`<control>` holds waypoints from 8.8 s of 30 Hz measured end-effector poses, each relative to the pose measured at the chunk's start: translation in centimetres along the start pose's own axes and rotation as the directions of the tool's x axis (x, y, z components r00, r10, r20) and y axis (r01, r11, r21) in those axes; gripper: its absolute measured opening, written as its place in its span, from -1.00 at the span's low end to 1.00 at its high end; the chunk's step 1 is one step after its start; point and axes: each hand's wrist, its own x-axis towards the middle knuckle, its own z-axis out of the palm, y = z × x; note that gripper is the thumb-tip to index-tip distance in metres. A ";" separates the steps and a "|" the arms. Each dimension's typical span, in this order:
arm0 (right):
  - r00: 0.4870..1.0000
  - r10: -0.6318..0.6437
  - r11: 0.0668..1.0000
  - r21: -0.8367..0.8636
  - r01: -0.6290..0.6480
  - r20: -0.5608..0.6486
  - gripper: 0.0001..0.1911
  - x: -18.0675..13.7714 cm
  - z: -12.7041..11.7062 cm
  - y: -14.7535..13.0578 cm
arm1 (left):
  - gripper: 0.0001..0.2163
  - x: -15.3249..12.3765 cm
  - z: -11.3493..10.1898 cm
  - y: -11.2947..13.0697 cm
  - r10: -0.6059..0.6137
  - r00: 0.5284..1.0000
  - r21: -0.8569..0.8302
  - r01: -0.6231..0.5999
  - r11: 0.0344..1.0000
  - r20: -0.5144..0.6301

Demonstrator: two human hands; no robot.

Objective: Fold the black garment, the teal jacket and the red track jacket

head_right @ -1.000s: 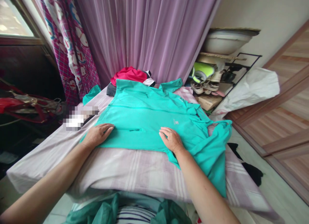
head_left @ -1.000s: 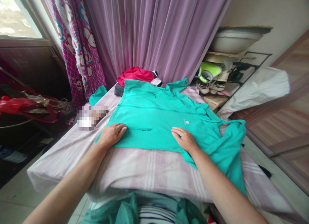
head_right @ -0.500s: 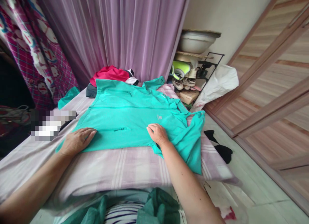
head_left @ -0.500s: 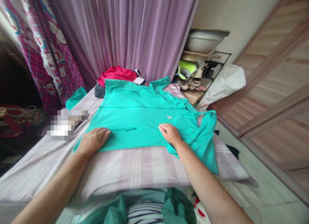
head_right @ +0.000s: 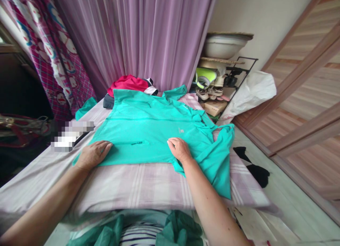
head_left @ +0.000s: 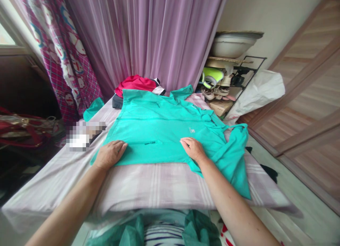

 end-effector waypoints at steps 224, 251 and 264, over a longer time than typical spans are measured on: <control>0.966 0.254 0.943 -0.235 -0.235 0.054 -0.66 3.2 -3.6 -1.0 | -0.49 4.3 2.9 0.8 -0.392 0.885 0.086 0.383 0.920 0.251; 0.984 0.133 0.958 0.239 -0.159 0.121 -0.60 9.6 3.4 -0.6 | -0.48 9.1 7.7 7.4 0.092 0.981 -0.143 -0.068 0.987 0.169; 0.968 0.251 0.965 0.082 -0.248 -0.020 -0.62 9.5 3.0 0.6 | -0.49 9.2 7.5 7.4 0.091 0.981 -0.141 -0.067 0.988 0.169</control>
